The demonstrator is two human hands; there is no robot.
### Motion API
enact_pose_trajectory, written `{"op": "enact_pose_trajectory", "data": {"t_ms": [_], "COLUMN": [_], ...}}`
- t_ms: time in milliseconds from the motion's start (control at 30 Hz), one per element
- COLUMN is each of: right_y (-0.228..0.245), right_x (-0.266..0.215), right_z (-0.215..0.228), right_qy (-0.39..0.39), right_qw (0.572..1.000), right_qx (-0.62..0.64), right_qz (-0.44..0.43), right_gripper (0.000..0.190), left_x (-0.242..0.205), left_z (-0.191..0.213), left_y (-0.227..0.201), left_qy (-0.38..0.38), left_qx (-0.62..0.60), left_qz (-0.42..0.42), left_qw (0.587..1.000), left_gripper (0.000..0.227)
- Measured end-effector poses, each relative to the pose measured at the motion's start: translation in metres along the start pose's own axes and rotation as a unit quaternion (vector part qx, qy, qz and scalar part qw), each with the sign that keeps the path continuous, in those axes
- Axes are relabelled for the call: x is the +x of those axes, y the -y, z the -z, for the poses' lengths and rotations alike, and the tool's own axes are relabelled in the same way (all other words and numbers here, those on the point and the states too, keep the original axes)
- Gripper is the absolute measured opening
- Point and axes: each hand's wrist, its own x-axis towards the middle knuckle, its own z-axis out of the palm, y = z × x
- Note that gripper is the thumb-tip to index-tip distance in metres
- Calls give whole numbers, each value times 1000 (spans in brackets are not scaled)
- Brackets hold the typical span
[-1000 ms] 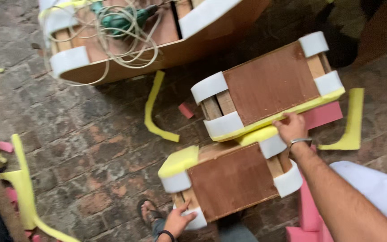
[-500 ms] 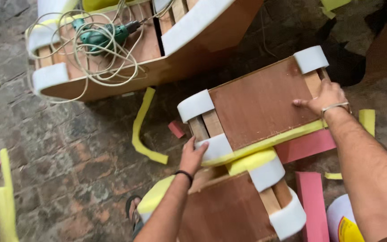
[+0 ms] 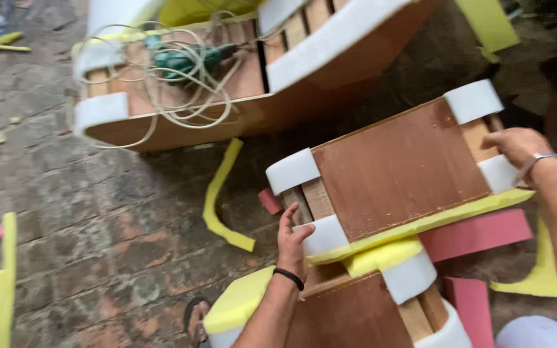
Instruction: The person cuts yellow foam sheets to size using a long metal blade and a wooden board as a template. They repeatedly measure, cut, and trim the foam, then place the cut pieces onto a wooden frame structure.
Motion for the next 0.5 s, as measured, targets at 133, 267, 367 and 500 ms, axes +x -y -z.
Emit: {"op": "enact_pose_trajectory", "data": {"t_ms": [133,267,367,500], "right_y": [16,47,74,141], "right_x": [-27,-46,-73,-169], "right_z": [2,7,29,60], "right_qy": [-56,-85,-98,-77], "right_qw": [997,993,993,989], "right_qx": [40,78,22,-9], "right_qz": [-22,30,64,127], "right_gripper": [25,24,27,35], "left_x": [-53,-90,-122,-209], "left_z": [-1,0,19,78], "left_y": [-67,-163,-226,-295], "left_qy": [62,101,111,105], "left_qx": [-30,54,63,40], "left_qz": [-47,-157,-159,-177], "left_qw": [996,981,979,978], "left_gripper": [68,60,61,57]}}
